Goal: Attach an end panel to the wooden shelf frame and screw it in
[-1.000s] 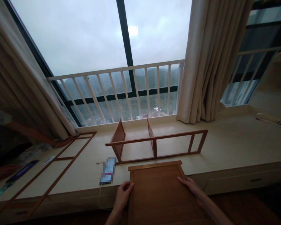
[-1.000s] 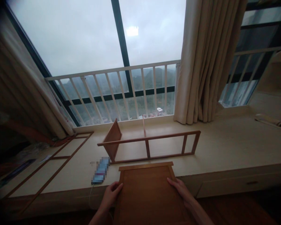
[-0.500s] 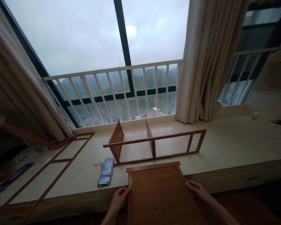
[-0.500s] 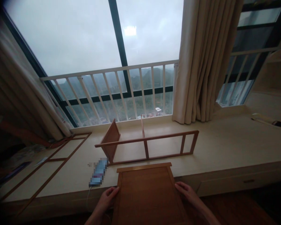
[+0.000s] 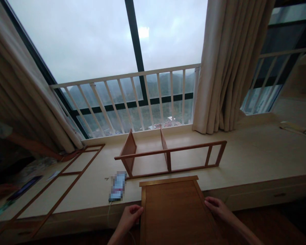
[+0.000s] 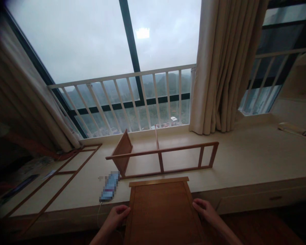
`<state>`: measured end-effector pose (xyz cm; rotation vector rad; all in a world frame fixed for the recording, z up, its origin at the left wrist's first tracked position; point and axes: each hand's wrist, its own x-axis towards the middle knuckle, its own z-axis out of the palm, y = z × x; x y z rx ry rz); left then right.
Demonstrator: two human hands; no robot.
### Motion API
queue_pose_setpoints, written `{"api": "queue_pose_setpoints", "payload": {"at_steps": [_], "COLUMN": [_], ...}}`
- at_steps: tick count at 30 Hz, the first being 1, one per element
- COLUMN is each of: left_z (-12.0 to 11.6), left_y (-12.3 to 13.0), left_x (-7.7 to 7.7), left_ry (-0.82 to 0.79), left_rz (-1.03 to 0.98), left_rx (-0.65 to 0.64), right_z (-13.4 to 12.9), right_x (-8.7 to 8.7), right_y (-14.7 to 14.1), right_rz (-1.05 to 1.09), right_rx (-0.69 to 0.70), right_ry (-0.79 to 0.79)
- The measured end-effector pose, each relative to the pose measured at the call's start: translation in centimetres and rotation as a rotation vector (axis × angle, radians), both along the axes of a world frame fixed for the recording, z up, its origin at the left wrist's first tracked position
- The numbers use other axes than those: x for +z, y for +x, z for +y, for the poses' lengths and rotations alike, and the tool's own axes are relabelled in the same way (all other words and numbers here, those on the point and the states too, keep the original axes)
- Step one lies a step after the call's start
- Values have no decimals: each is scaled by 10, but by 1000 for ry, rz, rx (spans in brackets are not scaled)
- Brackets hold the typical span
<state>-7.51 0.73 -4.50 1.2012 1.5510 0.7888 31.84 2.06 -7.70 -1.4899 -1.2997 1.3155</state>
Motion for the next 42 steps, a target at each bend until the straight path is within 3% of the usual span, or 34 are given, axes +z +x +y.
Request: {"api": "queue_pose_setpoints", "payload": {"at_steps": [4, 9, 13, 16, 20, 23, 29, 34, 42], "left_z": [-6, -12, -13, -14, -15, -15, -18, -17, -6], "left_y": [3, -3, -3, -1, -2, -5, -1, 10, 8], "left_x": [21, 53, 79, 87, 77, 64, 43, 30, -4], "left_ry": [49, 76, 182, 238, 300, 235, 186, 190, 27], "left_rz": [6, -75, -113, -88, -101, -142, -132, -116, -326], "left_rx": [36, 183, 216, 203, 221, 226, 149, 170, 193], "right_z": [-6, -20, -21, -12, 1, 3, -11, -12, -4], "right_x": [13, 47, 75, 82, 68, 50, 26, 9, -12], "right_y": [0, -1, -8, -14, -15, -11, -9, -9, -12], "right_rz": [-107, -166, -61, 82, 281, 353, 394, 269, 395], "right_rx": [-18, 68, -28, -194, -257, -234, -149, -166, -99], "right_ry": [98, 214, 144, 138, 133, 54, -17, 25, -63]}}
